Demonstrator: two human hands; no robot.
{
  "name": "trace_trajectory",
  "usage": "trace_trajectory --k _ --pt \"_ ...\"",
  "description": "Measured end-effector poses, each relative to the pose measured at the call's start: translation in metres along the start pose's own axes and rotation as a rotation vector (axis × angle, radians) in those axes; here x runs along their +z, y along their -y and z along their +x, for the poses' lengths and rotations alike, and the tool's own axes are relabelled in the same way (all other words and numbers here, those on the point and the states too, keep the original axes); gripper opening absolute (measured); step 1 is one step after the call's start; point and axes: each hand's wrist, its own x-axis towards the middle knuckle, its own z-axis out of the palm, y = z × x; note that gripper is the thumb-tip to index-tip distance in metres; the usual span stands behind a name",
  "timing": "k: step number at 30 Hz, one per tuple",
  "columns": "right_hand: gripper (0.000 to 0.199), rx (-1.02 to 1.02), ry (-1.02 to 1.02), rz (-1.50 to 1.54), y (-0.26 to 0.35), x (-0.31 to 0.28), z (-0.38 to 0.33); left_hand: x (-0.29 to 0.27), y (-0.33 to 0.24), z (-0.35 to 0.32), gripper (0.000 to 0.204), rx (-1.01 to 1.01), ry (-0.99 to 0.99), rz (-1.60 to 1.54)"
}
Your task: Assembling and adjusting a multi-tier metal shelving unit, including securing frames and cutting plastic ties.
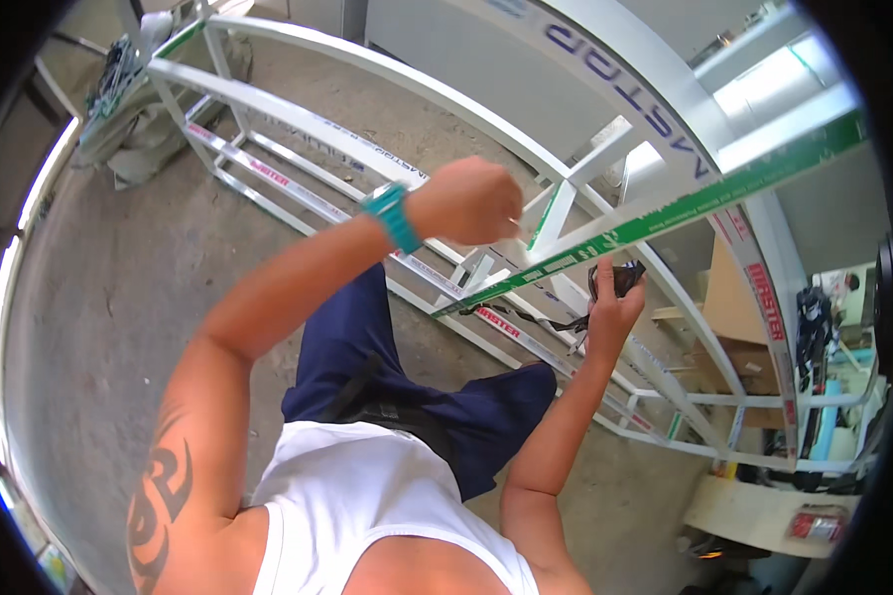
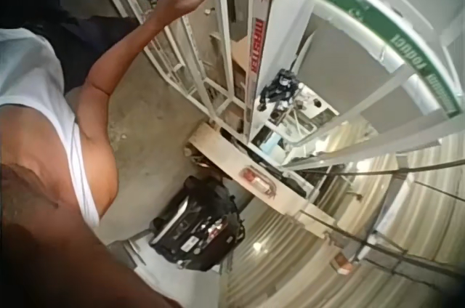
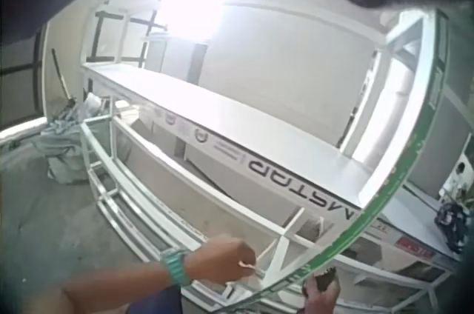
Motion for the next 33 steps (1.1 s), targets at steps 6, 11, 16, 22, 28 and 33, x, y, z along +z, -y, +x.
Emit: trace_trajectory --k 6,11,16,22,28,33 --pt "0.022 0.052 -0.025 -0.030 0.003 0.005 -0.001 0.025 0.024 0.055 0.021 -0.217 0.514 -0.305" --pt "0.022 0.045 -0.019 -0.083 0.005 0.004 0.000 0.030 0.025 0.057 0.023 -0.201 0.576 -0.329" --pt "0.029 -0.032 -0.018 -0.093 0.002 0.005 -0.001 0.031 0.025 0.055 0.023 -0.216 0.558 -0.390" --pt "0.025 -0.038 -0.015 -0.108 0.012 0.013 -0.004 0.031 0.030 0.051 0.021 -0.276 0.546 -0.472" --pt "0.026 -0.108 0.006 -0.127 0.010 0.013 -0.004 0.030 0.023 0.050 0.021 -0.272 0.539 -0.438" --pt "0.028 -0.112 0.053 -0.238 0.012 0.014 -0.003 0.029 0.019 0.049 0.020 -0.190 0.508 -0.376"
